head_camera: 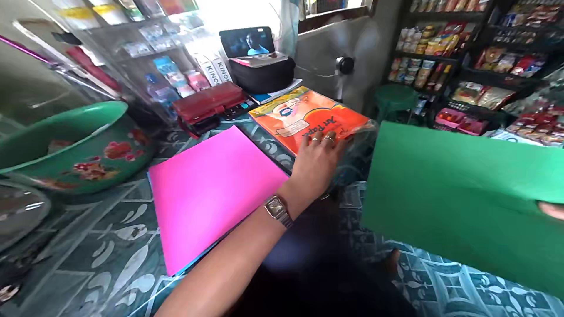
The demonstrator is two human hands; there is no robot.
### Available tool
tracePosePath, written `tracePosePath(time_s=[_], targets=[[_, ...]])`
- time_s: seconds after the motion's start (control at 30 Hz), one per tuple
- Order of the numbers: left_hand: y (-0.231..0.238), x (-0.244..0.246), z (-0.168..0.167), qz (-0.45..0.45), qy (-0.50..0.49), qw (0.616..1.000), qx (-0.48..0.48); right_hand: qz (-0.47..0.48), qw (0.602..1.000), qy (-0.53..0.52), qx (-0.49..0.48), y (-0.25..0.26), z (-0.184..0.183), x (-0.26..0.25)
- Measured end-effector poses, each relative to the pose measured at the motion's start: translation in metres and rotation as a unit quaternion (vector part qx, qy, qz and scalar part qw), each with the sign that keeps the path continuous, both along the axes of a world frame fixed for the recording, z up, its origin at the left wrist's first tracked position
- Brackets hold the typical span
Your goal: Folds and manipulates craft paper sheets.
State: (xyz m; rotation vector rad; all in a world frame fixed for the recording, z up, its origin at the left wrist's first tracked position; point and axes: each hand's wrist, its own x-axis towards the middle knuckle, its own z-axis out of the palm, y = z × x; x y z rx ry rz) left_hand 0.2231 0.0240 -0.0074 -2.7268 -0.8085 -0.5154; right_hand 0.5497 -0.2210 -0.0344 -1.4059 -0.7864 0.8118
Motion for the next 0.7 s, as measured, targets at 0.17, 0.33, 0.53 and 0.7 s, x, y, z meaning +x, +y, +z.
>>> tracePosePath(time_s=[0.17,0.33,0.53,0.7], targets=[[-0.005,0.000,0.001,-0.012,-0.083,0.996,-0.024,0.064,0.998,0.018,0.006,0.013,-0.053,0.024],[-0.011,-0.002,-0.001,-0.015,-0.088,0.995,-0.034,0.108,0.992,0.063,0.019,0.028,-0.053,0.018],[-0.013,-0.004,0.002,-0.030,-0.104,0.992,-0.061,0.051,0.993,0.108,0.003,0.044,-0.040,-0.007],[-0.007,-0.009,0.003,-0.072,-0.110,0.988,-0.084,0.014,0.994,0.105,-0.010,0.057,-0.035,-0.017]])
